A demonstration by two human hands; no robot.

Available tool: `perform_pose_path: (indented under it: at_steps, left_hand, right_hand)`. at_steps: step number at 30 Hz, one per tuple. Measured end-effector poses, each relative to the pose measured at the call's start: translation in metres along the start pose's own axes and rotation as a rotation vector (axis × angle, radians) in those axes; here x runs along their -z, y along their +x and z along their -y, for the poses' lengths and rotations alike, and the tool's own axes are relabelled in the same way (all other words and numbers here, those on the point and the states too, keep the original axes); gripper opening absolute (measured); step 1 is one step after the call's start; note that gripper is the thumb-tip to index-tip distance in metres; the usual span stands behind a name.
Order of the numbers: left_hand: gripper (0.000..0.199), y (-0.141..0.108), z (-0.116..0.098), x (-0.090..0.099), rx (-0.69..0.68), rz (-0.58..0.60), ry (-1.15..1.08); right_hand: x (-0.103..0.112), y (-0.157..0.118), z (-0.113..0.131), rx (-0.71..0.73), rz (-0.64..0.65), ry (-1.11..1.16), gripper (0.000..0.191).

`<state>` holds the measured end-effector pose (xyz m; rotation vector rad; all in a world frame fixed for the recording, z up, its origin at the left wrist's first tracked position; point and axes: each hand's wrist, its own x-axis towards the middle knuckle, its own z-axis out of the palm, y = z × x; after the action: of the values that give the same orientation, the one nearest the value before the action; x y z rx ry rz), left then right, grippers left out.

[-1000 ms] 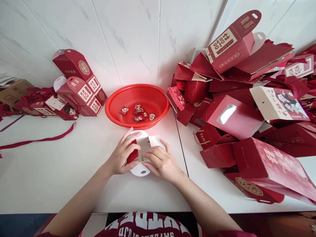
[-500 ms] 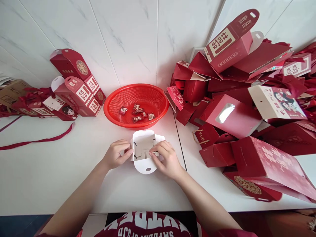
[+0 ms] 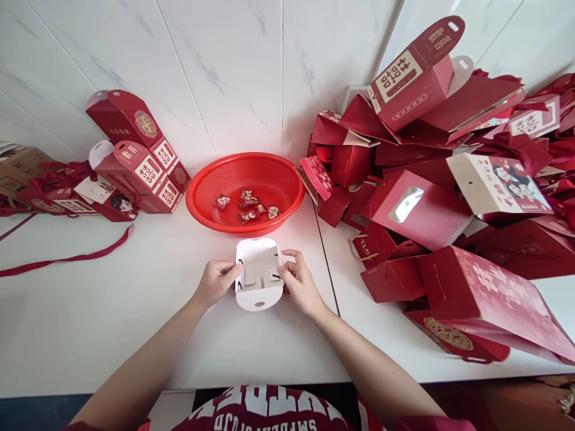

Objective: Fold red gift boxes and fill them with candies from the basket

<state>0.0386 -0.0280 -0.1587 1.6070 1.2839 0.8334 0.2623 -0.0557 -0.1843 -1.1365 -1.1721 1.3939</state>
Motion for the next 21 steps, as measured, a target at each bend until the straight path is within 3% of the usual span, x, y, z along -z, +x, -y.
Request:
perform_pose_path:
  at_steps: [5,9,13,15,19,21]
  left_hand:
    - [0.046,0.003,-0.001,-0.001,0.036,-0.005,-0.054]
    - [0.047,0.008,-0.003,0.002,0.048,0.016,-0.104]
    - [0.048,0.011,-0.001,0.004,0.055,0.032,-0.162]
    - [0.049,0.011,0.001,0.003,0.053,0.046,-0.186]
    - [0.051,0.010,0.005,-0.001,0.051,0.096,-0.202]
    - [0.051,0.009,0.006,-0.003,0.050,0.110,-0.193]
  right_hand:
    - [0.002,0.002,-0.002,0.043,0.057,0.005,0.053]
    - [-0.002,0.000,-0.001,0.144,0.041,-0.038,0.053]
    - [-0.003,-0.004,0.005,0.444,-0.129,-0.385,0.033]
    - [-0.001,-0.005,0.009,0.528,-0.124,-0.547,0.032]
    - [0.009,-0.004,0.011,0.533,0.149,-0.593,0.076]
    - [0.013,-0.002,0.011,0.536,0.222,-0.593,0.099]
